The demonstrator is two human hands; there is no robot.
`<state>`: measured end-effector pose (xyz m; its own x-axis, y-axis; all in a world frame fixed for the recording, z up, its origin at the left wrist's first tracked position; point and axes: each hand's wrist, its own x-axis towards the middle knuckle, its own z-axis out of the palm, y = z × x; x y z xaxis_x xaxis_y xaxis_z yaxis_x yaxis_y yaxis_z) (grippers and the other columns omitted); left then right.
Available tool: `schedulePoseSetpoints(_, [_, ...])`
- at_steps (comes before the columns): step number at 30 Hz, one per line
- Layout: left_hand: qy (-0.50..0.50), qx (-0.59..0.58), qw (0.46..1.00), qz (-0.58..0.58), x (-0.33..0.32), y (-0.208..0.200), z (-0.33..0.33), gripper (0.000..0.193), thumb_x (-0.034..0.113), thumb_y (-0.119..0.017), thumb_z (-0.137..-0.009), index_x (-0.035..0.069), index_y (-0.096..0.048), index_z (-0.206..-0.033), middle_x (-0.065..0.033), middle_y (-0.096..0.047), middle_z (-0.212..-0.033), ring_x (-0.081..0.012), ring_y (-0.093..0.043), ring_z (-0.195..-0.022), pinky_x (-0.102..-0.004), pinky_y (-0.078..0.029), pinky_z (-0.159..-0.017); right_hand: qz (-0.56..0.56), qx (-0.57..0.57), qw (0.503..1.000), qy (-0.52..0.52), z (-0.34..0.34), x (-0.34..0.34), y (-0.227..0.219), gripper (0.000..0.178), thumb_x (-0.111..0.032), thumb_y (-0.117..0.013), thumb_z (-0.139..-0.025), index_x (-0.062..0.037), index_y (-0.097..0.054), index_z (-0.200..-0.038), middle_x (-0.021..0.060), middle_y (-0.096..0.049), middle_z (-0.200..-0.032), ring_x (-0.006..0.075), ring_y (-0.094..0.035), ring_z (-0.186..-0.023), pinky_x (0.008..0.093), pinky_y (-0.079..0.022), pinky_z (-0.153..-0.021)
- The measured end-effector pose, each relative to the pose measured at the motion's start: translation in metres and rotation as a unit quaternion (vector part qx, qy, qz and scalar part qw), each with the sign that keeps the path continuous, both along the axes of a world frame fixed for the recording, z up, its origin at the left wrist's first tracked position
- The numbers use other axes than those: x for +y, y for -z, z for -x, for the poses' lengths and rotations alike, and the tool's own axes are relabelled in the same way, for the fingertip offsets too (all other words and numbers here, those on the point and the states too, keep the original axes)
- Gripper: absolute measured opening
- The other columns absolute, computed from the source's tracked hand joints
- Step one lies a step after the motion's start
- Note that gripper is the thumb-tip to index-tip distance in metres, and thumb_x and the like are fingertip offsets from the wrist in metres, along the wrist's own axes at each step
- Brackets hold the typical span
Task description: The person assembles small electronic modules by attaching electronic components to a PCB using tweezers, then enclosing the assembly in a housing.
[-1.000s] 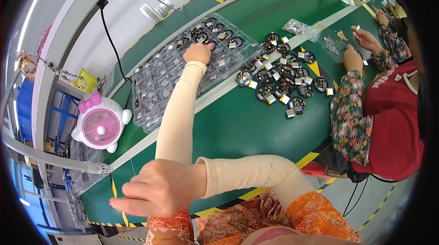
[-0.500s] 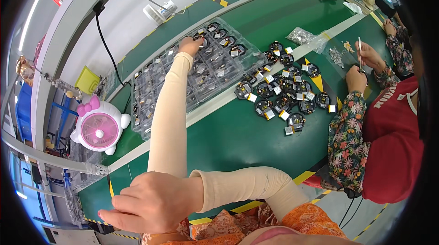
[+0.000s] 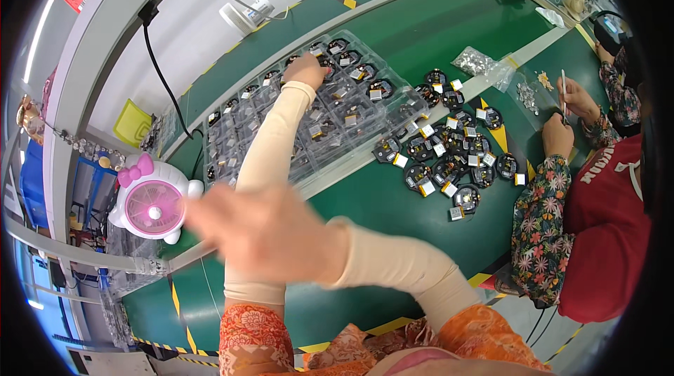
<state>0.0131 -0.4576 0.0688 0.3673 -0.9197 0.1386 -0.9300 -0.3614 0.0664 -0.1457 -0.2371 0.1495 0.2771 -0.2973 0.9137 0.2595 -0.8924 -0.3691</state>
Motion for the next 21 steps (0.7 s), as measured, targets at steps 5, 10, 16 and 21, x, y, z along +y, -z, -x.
schedulePoseSetpoints(5, [0.005, -0.006, 0.999, -0.033, 0.02, -0.019, -0.017, 0.048, 0.039, -0.069, -0.072, 0.0, -0.059, -0.099, -0.0198, -0.061, -0.1, -0.0332, -0.058, -0.095, -0.0408, -0.047, -0.079, -0.038, 0.239, 0.932, 0.27, 0.008, -0.112, 0.016, 0.008, -0.009, -0.051, -0.073, -0.0027, -0.056, -0.071, 0.0152, -0.059, -0.06, 0.0324, -0.06, -0.054, 0.041, -0.048, -0.049])
schedulePoseSetpoints(10, [0.031, 0.103, 0.988, -0.11, 0.0, -0.017, -0.025, 0.049, 0.037, -0.072, -0.067, -0.003, -0.062, -0.094, -0.0204, -0.061, -0.098, -0.0335, -0.06, -0.09, -0.0373, -0.047, -0.077, 0.019, 0.403, 0.821, 0.404, 0.026, -0.185, 0.075, 0.008, -0.006, -0.055, -0.069, -0.0052, -0.06, -0.062, 0.0146, -0.06, -0.064, 0.0289, -0.062, -0.062, 0.0372, -0.05, -0.055])
schedulePoseSetpoints(16, [0.043, 0.28, 0.958, 0.043, 0.002, 0.009, -0.062, 0.045, 0.034, -0.067, -0.065, -0.005, -0.063, -0.087, -0.0237, -0.061, -0.095, -0.0365, -0.059, -0.086, -0.0379, -0.046, -0.075, 0.053, 0.451, 0.784, 0.425, 0.016, -0.18, 0.098, 0.007, -0.01, -0.06, -0.068, -0.0055, -0.061, -0.063, 0.0147, -0.06, -0.064, 0.0281, -0.062, -0.062, 0.035, -0.048, -0.051])
schedulePoseSetpoints(21, [-0.037, 0.151, 0.976, 0.152, 0.013, 0.011, -0.099, 0.048, 0.038, -0.057, -0.072, -0.004, -0.061, -0.095, -0.0255, -0.058, -0.101, -0.0392, -0.056, -0.093, -0.0416, -0.045, -0.08, 0.023, 0.473, 0.799, 0.37, 0.016, -0.185, 0.097, 0.013, -0.017, -0.065, -0.068, -0.0048, -0.062, -0.064, 0.0165, -0.059, -0.066, 0.0297, -0.062, -0.067, 0.0373, -0.048, -0.054])
